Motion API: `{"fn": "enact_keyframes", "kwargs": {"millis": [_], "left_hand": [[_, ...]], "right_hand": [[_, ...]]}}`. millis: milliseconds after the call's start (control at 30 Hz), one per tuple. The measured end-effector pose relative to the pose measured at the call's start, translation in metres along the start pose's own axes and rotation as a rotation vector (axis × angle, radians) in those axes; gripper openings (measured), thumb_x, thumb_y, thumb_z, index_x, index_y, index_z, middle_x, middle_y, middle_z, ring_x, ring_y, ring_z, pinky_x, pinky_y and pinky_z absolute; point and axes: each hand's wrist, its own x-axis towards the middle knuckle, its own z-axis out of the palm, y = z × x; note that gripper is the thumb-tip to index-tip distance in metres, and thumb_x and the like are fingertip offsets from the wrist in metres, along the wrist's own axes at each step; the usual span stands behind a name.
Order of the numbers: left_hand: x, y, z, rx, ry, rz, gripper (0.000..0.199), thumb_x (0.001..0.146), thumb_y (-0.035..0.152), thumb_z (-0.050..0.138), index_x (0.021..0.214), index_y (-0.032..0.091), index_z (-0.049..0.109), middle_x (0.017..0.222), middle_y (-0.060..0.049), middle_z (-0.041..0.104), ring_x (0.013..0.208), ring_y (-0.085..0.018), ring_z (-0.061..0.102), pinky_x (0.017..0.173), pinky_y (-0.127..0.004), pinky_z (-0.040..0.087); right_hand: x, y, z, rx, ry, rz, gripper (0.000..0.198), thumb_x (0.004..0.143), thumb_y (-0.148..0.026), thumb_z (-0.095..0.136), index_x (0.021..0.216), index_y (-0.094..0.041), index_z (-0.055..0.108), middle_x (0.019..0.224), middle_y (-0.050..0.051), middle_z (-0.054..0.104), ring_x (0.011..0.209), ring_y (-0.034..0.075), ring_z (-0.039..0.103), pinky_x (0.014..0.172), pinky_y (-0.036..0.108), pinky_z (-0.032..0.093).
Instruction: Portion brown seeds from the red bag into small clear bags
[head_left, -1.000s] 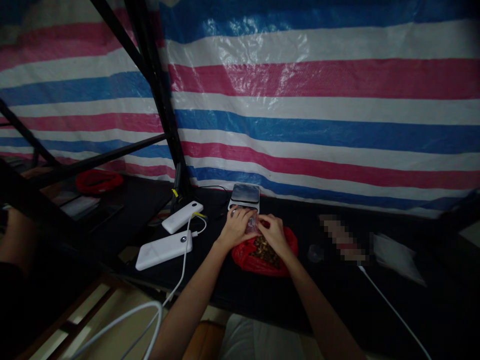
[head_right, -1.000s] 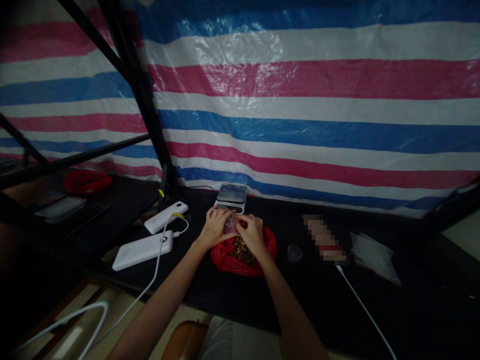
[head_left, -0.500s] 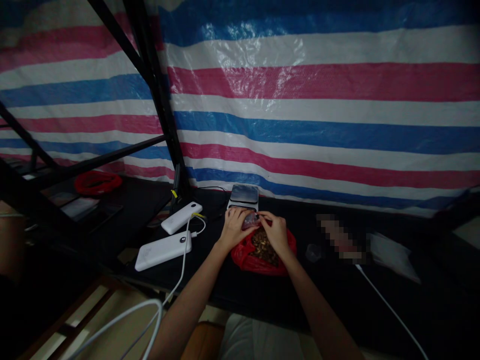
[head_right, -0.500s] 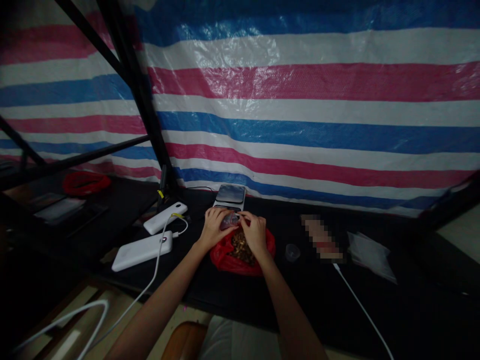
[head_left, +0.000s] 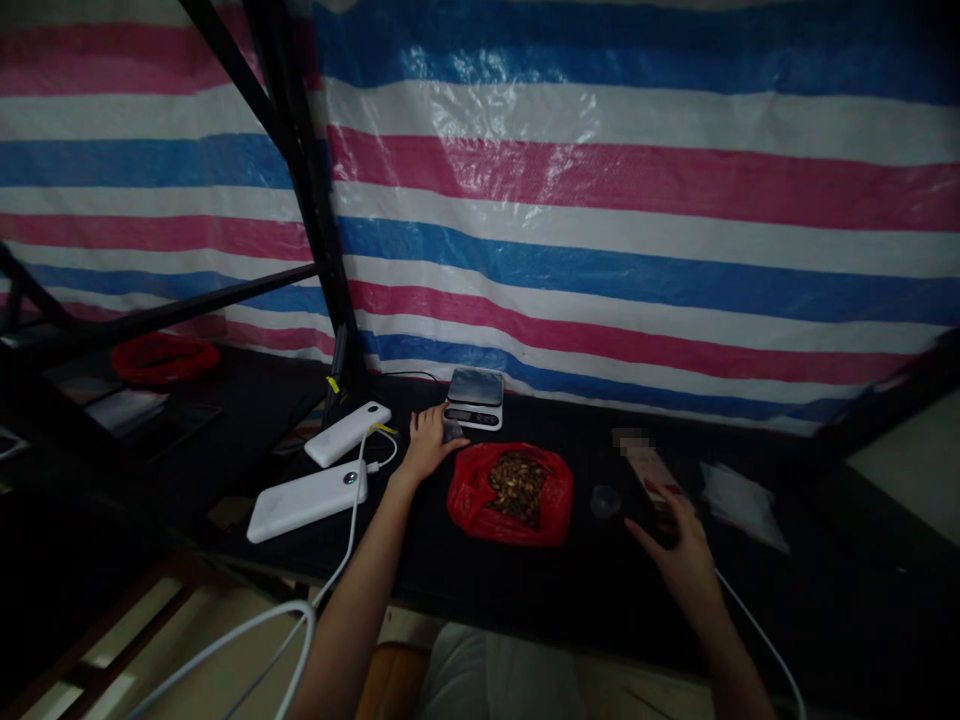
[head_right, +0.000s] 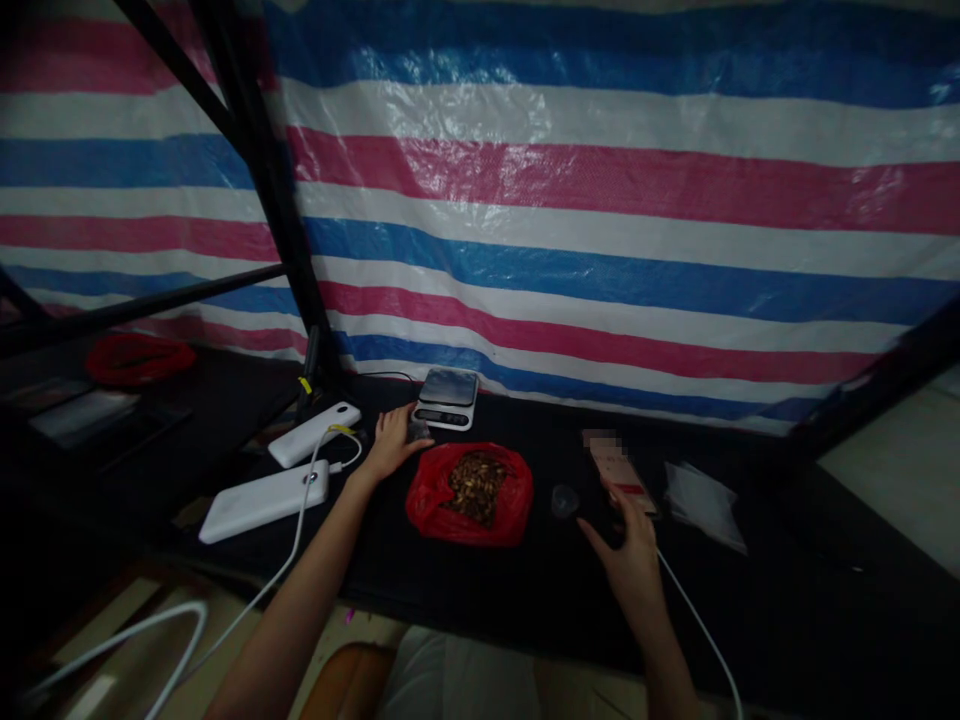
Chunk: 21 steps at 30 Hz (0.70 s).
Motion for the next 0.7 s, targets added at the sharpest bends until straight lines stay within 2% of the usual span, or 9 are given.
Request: {"fn": "enact_keyframes", "kwargs": {"millis": [67, 133, 233, 300, 367, 433, 533, 600, 700], "left_hand": [[0.0, 0.011, -0.007, -0.039, 0.065, 0.038, 0.051, 0.08, 0.046, 0.044, 0.121, 0.018, 0.034, 0.12, -0.01, 0.045, 0.114, -0.024, 0.037, 0.1, -0.046, 0.016], [-0.001, 0.021, -0.014, -0.094, 0.082, 0.06, 0.038, 0.083, 0.044, 0.04, 0.112, 0.019, 0.042, 0.112, -0.007, 0.05, 0.108, -0.022, 0.042, 0.097, -0.041, 0.024], [-0.004, 0.031, -0.021, -0.214, -0.028, 0.063, 0.03, 0.085, 0.044, 0.035, 0.094, 0.019, 0.049, 0.088, -0.004, 0.056, 0.084, -0.018, 0.052, 0.079, -0.032, 0.037], [-0.007, 0.033, -0.022, -0.277, -0.107, 0.057, 0.03, 0.085, 0.045, 0.033, 0.09, 0.019, 0.049, 0.076, -0.001, 0.055, 0.07, -0.016, 0.052, 0.069, -0.027, 0.038], [-0.009, 0.035, -0.021, -0.307, -0.157, 0.063, 0.03, 0.085, 0.045, 0.035, 0.091, 0.02, 0.049, 0.072, 0.0, 0.054, 0.066, -0.016, 0.052, 0.065, -0.026, 0.037], [-0.011, 0.038, -0.019, -0.323, -0.188, 0.091, 0.031, 0.083, 0.046, 0.037, 0.096, 0.02, 0.05, 0.074, 0.0, 0.055, 0.07, -0.016, 0.053, 0.068, -0.027, 0.038], [-0.013, 0.044, -0.014, -0.336, -0.193, 0.157, 0.035, 0.081, 0.048, 0.042, 0.103, 0.022, 0.051, 0.09, -0.002, 0.056, 0.087, -0.017, 0.052, 0.081, -0.029, 0.037], [-0.013, 0.049, -0.011, -0.343, -0.192, 0.205, 0.033, 0.081, 0.047, 0.043, 0.101, 0.023, 0.054, 0.099, -0.003, 0.054, 0.096, -0.018, 0.049, 0.087, -0.03, 0.035], [-0.013, 0.05, -0.005, -0.367, -0.21, 0.246, 0.029, 0.083, 0.044, 0.042, 0.093, 0.022, 0.058, 0.098, -0.003, 0.054, 0.095, -0.017, 0.049, 0.087, -0.029, 0.035]], "right_hand": [[-0.01, 0.016, 0.001, -0.041, -0.026, 0.003, 0.065, 0.066, -0.047, 0.058, 0.122, -0.019, 0.041, 0.119, 0.012, 0.047, 0.099, 0.027, 0.048, 0.071, 0.037, 0.047], [-0.013, 0.023, 0.008, -0.097, -0.04, -0.02, 0.07, 0.065, -0.047, 0.058, 0.125, -0.018, 0.037, 0.12, 0.013, 0.046, 0.104, 0.029, 0.046, 0.077, 0.042, 0.045], [-0.009, 0.024, 0.019, -0.172, -0.095, -0.057, 0.077, 0.064, -0.044, 0.059, 0.13, -0.017, 0.03, 0.122, 0.013, 0.046, 0.112, 0.031, 0.041, 0.089, 0.046, 0.037], [-0.003, 0.02, 0.025, -0.191, -0.157, -0.032, 0.078, 0.065, -0.042, 0.058, 0.131, -0.017, 0.026, 0.119, 0.011, 0.05, 0.111, 0.029, 0.044, 0.09, 0.044, 0.036], [0.001, 0.017, 0.03, -0.215, -0.205, 0.02, 0.072, 0.067, -0.04, 0.055, 0.131, -0.02, 0.028, 0.115, 0.007, 0.054, 0.107, 0.028, 0.048, 0.087, 0.043, 0.038], [0.004, 0.014, 0.033, -0.252, -0.212, 0.061, 0.058, 0.07, -0.038, 0.051, 0.125, -0.025, 0.037, 0.112, 0.005, 0.057, 0.105, 0.028, 0.05, 0.083, 0.043, 0.04], [0.008, 0.013, 0.036, -0.25, -0.195, 0.086, 0.039, 0.073, -0.04, 0.048, 0.11, -0.029, 0.049, 0.106, 0.002, 0.06, 0.102, 0.026, 0.053, 0.08, 0.042, 0.041], [0.011, 0.012, 0.038, -0.202, -0.202, 0.086, 0.036, 0.071, -0.044, 0.05, 0.103, -0.028, 0.052, 0.102, 0.001, 0.063, 0.098, 0.025, 0.056, 0.079, 0.04, 0.042], [0.017, 0.006, 0.042, -0.151, -0.209, 0.069, 0.035, 0.066, -0.046, 0.055, 0.096, -0.027, 0.055, 0.097, 0.001, 0.065, 0.092, 0.024, 0.059, 0.078, 0.037, 0.043]]}}
